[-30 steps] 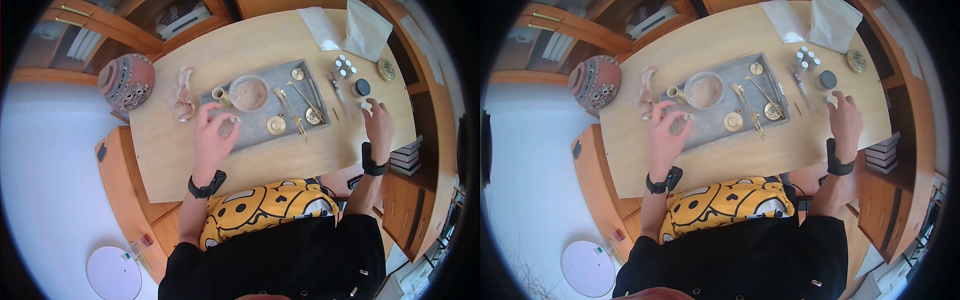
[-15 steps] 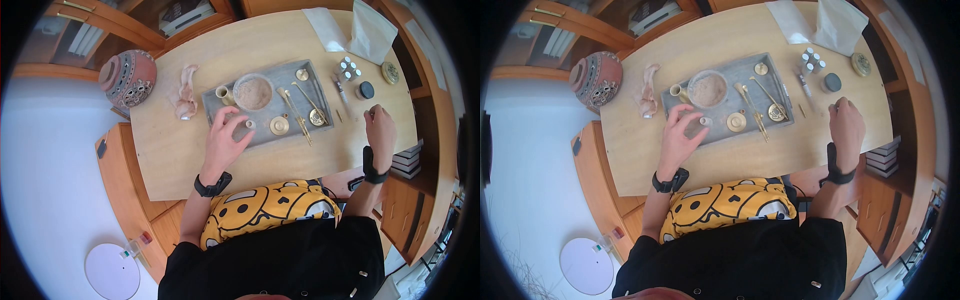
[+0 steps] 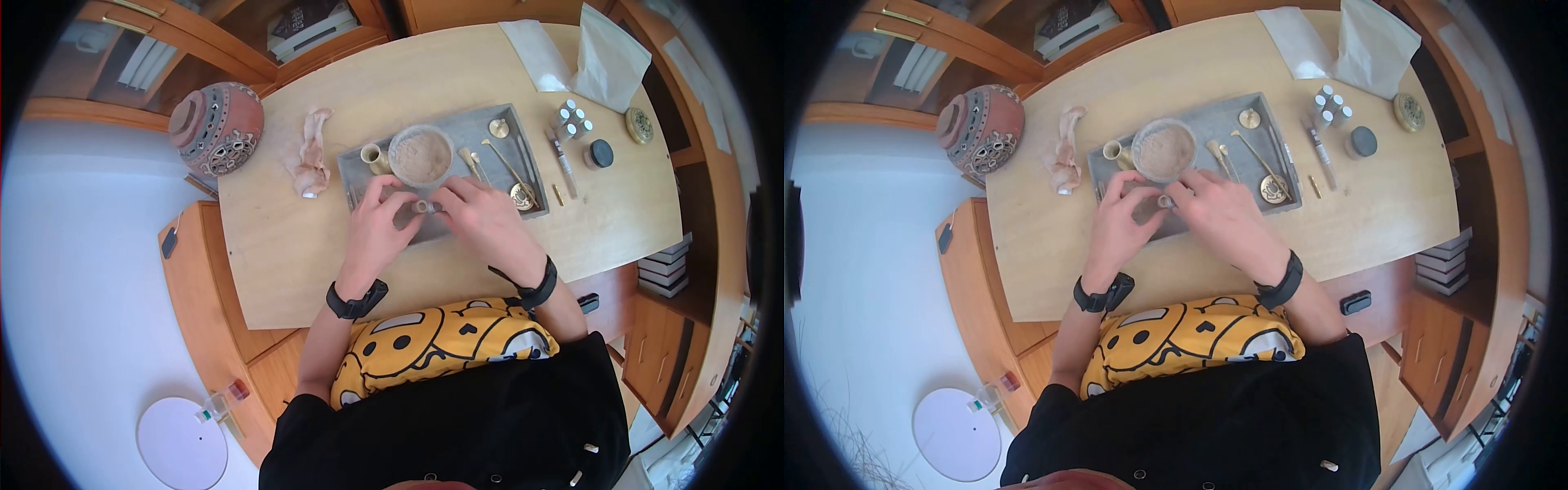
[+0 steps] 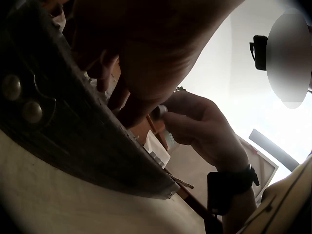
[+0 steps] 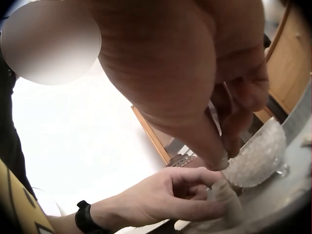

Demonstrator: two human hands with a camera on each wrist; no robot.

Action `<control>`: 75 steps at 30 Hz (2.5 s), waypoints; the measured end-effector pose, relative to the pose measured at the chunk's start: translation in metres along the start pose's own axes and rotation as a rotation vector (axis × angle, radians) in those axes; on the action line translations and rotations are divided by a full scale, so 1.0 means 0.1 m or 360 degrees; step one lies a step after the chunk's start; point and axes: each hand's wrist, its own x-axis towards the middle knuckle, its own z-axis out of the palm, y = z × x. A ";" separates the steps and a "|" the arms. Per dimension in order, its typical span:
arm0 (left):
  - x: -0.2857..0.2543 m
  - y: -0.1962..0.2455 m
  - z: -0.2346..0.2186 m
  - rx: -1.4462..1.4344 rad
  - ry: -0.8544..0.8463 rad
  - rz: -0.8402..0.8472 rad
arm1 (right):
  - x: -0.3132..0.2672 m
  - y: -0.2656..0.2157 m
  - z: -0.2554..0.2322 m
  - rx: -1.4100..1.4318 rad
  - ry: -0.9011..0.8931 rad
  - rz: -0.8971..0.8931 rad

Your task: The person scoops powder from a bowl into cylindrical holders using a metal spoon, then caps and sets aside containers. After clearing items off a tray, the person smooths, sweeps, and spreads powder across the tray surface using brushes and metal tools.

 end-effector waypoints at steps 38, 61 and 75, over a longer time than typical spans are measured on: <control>-0.04 0.14 0.01 0.0300 0.0222 0.0430 | -0.04 -0.09 0.19 -0.0296 0.0001 0.0133; -0.07 0.08 0.02 0.0324 0.0107 0.0401 | -0.04 -0.06 0.20 -0.0114 -0.0064 0.0073; -0.10 0.06 -0.44 0.0049 0.0415 -0.0089 | -0.02 0.11 0.16 0.0025 -0.0201 0.0438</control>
